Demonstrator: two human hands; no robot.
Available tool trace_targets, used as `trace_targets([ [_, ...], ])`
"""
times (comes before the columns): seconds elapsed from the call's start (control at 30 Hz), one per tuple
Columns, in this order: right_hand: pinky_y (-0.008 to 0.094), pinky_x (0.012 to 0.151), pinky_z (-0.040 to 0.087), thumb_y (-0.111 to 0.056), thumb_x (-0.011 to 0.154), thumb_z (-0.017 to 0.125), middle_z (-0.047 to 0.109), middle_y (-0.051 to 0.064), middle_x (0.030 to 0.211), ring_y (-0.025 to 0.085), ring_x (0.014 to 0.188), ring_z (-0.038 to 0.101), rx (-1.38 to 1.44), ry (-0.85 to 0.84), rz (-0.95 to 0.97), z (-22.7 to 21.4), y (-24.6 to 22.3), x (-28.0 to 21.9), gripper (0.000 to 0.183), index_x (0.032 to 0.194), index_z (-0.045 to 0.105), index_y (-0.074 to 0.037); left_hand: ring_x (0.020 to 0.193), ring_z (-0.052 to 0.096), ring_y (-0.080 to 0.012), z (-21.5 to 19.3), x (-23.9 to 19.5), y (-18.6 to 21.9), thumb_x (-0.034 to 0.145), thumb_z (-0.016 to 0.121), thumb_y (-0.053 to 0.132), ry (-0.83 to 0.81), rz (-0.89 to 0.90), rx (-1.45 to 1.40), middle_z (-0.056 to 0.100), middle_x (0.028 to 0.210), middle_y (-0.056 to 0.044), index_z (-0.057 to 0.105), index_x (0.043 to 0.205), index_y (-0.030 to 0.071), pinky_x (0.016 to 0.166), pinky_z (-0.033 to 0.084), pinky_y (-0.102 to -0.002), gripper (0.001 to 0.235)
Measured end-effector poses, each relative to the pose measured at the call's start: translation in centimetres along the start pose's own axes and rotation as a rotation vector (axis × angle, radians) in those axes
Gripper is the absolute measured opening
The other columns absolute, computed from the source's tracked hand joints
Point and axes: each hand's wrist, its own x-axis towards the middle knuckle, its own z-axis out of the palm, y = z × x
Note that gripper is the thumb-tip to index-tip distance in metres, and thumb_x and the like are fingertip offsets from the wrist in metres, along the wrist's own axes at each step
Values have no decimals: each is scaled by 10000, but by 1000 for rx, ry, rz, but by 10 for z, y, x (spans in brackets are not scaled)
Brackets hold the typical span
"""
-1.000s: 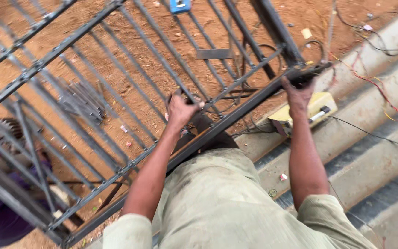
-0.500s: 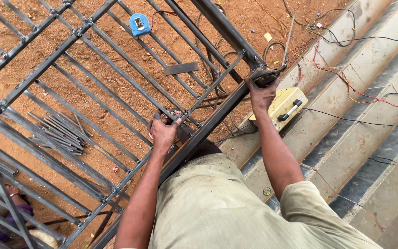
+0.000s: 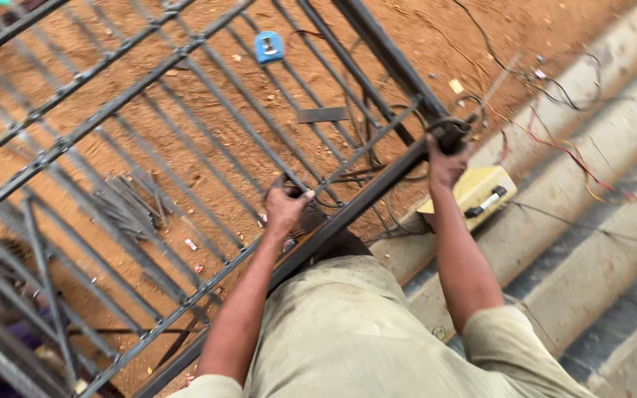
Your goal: The person measures and welds metal bars onto a gate frame using a tape measure and a welding torch. They repeatedly measure spacing, position the bars, and apply welds to secure them to the frame.
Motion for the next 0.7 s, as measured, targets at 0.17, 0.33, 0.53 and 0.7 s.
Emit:
trace_targets([
  [0.17,476,1055,465,-311,875,801,603,192,1275,366,1207,618,23,-57,24,-28,-37,-49,631,1338,500,-5,739,719,-198,-2,0,15,756,890,185,15,-127,150,747,869,-89,530,1356,-15,698,606,-388,728],
  [0.33,493,1134,462,-136,982,711,539,229,1320,377,1288,526,-28,-334,-624,-13,-103,-86,471,1386,540,33,721,717,-180,-4,-3,21,717,904,171,42,-64,162,762,850,-98,521,1388,-8,710,596,-368,793],
  [0.53,532,1193,381,-231,933,727,360,283,1541,449,1435,385,-38,-659,-979,105,-240,-68,685,1513,416,-45,845,760,-232,-4,-6,18,684,929,217,78,-58,181,771,928,-150,563,1354,-3,805,603,-374,794],
  [0.7,651,1175,229,-267,911,745,135,338,1591,544,1493,195,-310,-871,-1218,193,-317,-47,863,1583,220,-136,927,792,-246,0,-8,23,668,924,223,110,-114,206,811,963,-183,537,1377,16,904,585,-359,834],
])
